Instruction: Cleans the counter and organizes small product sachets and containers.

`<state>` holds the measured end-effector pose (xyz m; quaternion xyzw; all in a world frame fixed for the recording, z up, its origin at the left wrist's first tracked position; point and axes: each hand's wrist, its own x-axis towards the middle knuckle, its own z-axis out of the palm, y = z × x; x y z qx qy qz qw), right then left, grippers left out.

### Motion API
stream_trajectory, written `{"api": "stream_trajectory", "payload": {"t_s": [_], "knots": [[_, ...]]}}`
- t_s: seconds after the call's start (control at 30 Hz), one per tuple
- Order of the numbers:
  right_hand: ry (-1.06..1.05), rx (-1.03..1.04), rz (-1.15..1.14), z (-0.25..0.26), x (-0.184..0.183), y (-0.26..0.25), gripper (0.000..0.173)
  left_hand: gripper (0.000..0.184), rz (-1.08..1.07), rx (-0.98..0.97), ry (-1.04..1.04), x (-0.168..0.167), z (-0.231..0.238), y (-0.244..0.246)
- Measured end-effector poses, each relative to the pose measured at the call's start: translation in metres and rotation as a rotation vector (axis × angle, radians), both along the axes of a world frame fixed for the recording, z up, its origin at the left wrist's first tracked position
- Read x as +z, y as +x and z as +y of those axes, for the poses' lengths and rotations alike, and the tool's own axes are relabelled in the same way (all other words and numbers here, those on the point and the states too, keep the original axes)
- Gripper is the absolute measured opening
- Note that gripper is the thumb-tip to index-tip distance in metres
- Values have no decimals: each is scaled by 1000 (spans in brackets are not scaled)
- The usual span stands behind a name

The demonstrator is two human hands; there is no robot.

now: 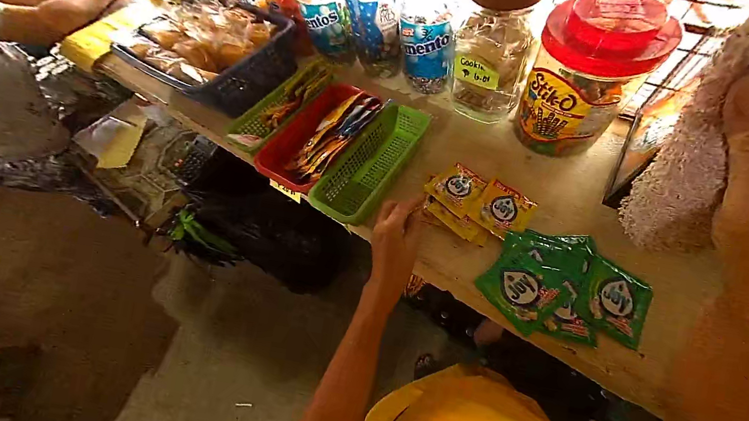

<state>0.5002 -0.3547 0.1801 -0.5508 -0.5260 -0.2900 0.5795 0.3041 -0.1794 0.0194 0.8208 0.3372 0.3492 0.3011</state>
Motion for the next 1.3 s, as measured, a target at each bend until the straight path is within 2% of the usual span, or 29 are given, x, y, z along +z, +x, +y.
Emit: {"api": "stream_trajectory", "payload": {"t_s": [0.1,0.2,0.3,0.4,0.57,0.63,0.7,0.83,1.0,1.2,1.3], "knots": [[-204,-99,360,-7,29,-31,37,26,-15,-19,11,-1,-2,4],[-136,-70,162,-3,3,-13,46,25,-22,-32,17,6,-8,10],[-81,-28,81,-1,11,-15,41,26,-31,-116,20,11,-28,18],[-64,-43,70,-3,15,-14,38,25,-65,-294,20,7,-50,25],[-63,-133,56,-6,12,-12,40,60,20,-553,-97,7,-66,29],[-55,-128,29,-4,12,-13,35,73,92,-616,-85,10,-68,32],[-37,-108,-4,-1,12,-13,32,78,136,-690,-38,9,-71,37],[-16,-102,-14,1,13,-10,30,72,167,-778,63,-2,-75,51],[-22,-115,-9,2,13,-10,30,67,215,-768,190,5,-74,68],[-32,-111,-14,4,12,-8,33,52,315,-748,172,27,-75,81],[-38,-114,-13,3,12,-8,34,46,285,-733,141,31,-70,86]]}}
